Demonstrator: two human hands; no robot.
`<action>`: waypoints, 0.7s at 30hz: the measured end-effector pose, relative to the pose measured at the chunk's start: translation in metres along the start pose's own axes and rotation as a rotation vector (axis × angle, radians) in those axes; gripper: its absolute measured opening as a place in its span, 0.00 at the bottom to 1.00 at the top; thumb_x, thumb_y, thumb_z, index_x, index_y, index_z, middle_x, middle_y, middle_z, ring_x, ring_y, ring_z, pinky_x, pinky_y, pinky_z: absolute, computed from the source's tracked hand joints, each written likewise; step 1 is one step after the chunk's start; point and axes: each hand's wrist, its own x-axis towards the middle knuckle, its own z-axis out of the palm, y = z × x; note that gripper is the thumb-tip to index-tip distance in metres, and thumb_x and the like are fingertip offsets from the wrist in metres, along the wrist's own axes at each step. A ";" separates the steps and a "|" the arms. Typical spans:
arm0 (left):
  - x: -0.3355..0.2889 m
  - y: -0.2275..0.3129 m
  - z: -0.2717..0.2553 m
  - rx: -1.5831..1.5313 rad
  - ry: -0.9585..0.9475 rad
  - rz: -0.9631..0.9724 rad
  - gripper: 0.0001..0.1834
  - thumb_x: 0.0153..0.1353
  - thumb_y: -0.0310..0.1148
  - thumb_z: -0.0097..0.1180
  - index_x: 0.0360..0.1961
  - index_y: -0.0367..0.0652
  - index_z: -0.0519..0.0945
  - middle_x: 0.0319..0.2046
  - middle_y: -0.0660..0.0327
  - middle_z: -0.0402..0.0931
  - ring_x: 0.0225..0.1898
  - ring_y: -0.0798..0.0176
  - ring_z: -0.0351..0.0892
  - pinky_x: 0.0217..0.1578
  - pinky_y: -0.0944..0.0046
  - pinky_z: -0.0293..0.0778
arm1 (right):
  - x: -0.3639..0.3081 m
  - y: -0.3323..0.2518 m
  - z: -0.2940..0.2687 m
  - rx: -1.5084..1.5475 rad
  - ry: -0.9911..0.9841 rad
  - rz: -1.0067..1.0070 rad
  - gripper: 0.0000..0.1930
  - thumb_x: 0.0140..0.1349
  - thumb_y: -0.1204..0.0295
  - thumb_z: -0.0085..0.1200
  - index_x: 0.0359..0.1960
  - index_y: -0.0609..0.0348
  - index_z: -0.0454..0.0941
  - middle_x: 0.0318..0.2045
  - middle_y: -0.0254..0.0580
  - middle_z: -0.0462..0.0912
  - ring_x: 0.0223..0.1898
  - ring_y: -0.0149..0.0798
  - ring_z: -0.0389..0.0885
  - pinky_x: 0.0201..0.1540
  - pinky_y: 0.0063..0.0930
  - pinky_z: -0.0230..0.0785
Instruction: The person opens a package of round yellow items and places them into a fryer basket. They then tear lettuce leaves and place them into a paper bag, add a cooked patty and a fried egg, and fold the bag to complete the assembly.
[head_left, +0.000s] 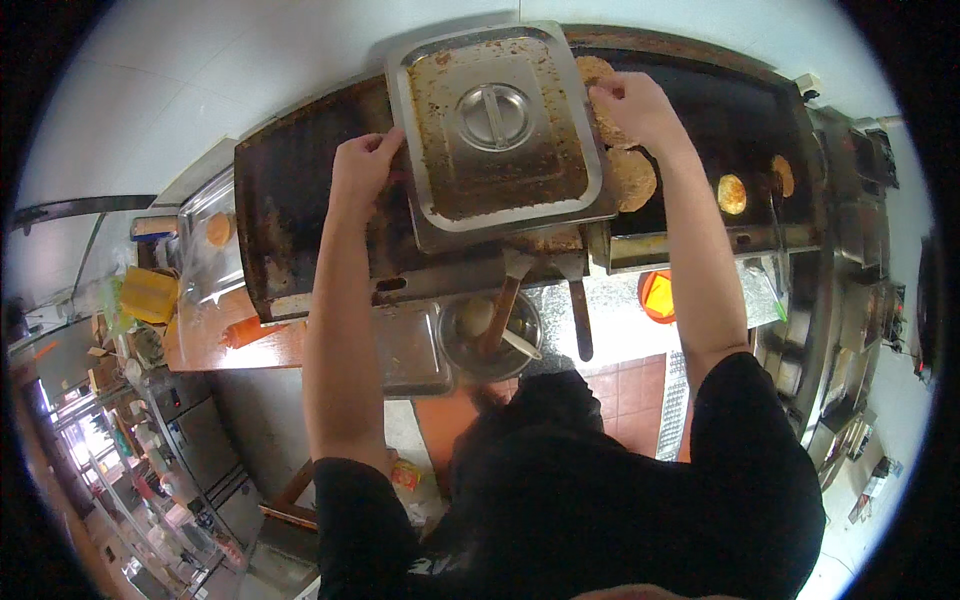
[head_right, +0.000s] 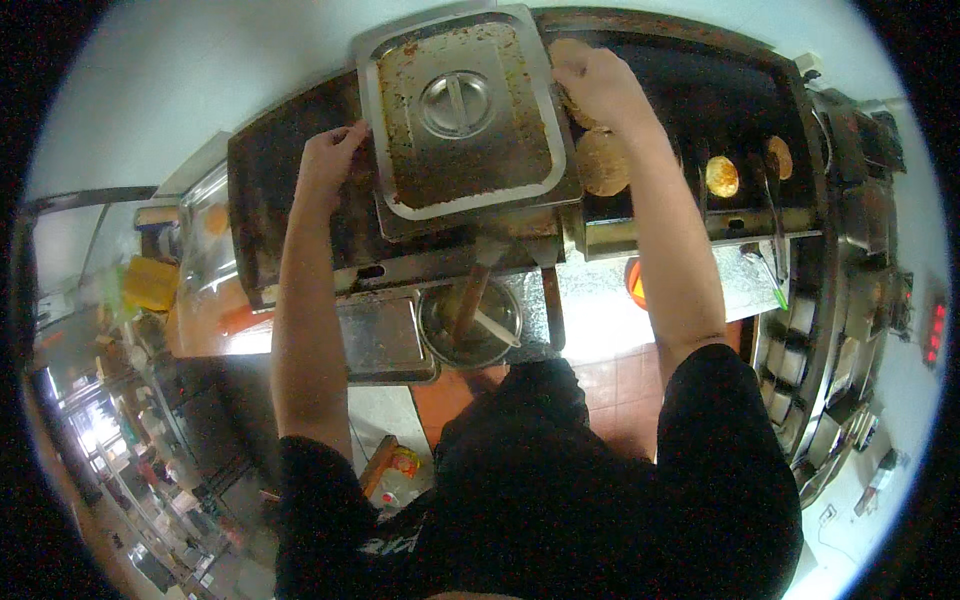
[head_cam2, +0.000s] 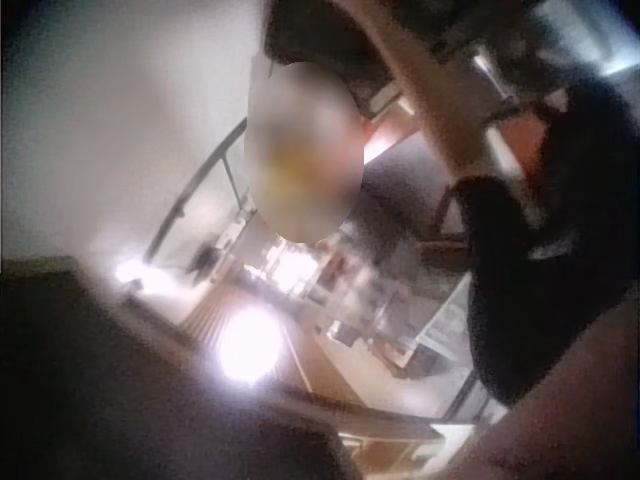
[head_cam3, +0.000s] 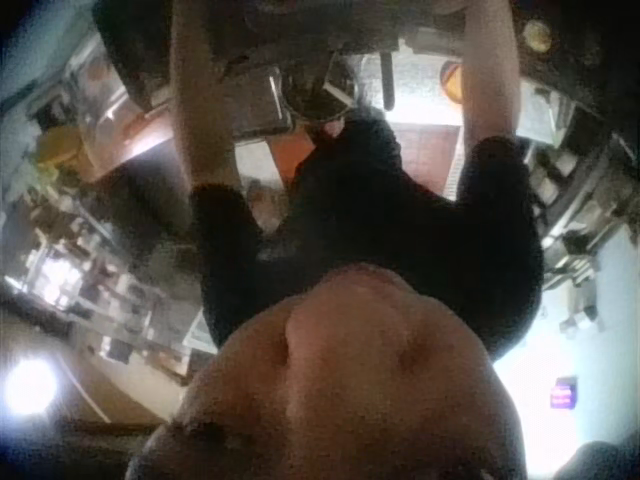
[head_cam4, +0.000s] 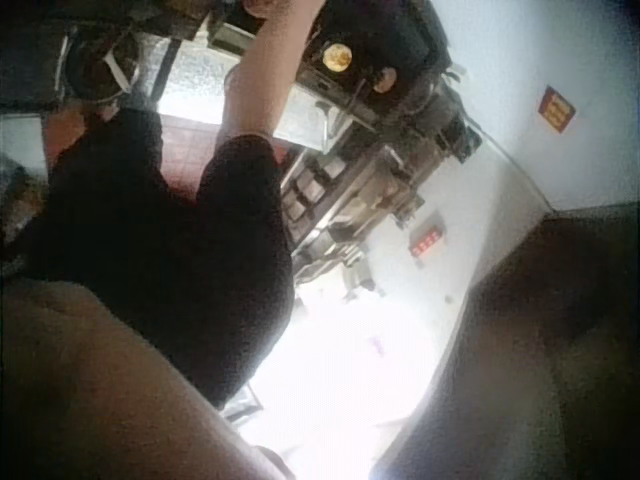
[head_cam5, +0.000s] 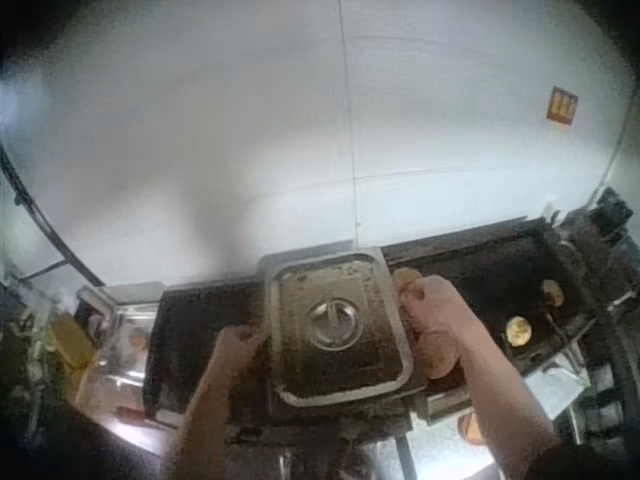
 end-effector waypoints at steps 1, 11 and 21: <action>0.002 -0.002 0.001 0.076 0.019 0.033 0.20 0.65 0.42 0.68 0.45 0.32 0.89 0.33 0.59 0.87 0.33 0.67 0.84 0.34 0.64 0.80 | 0.006 0.011 0.003 0.026 -0.073 0.085 0.17 0.71 0.61 0.61 0.47 0.65 0.87 0.32 0.37 0.87 0.34 0.32 0.83 0.40 0.31 0.76; 0.008 -0.021 0.010 0.067 0.079 0.063 0.20 0.53 0.43 0.74 0.46 0.46 0.92 0.32 0.57 0.89 0.29 0.60 0.87 0.31 0.56 0.86 | 0.009 0.025 0.010 0.440 -0.186 0.282 0.13 0.72 0.63 0.58 0.44 0.61 0.87 0.28 0.27 0.78 0.29 0.24 0.72 0.33 0.23 0.66; -0.038 -0.006 -0.054 -0.289 0.060 0.089 0.17 0.47 0.35 0.77 0.33 0.31 0.89 0.22 0.57 0.82 0.20 0.65 0.77 0.19 0.58 0.73 | -0.006 -0.015 -0.023 0.320 -0.147 0.085 0.18 0.73 0.58 0.58 0.53 0.61 0.85 0.36 0.27 0.84 0.34 0.25 0.75 0.37 0.26 0.64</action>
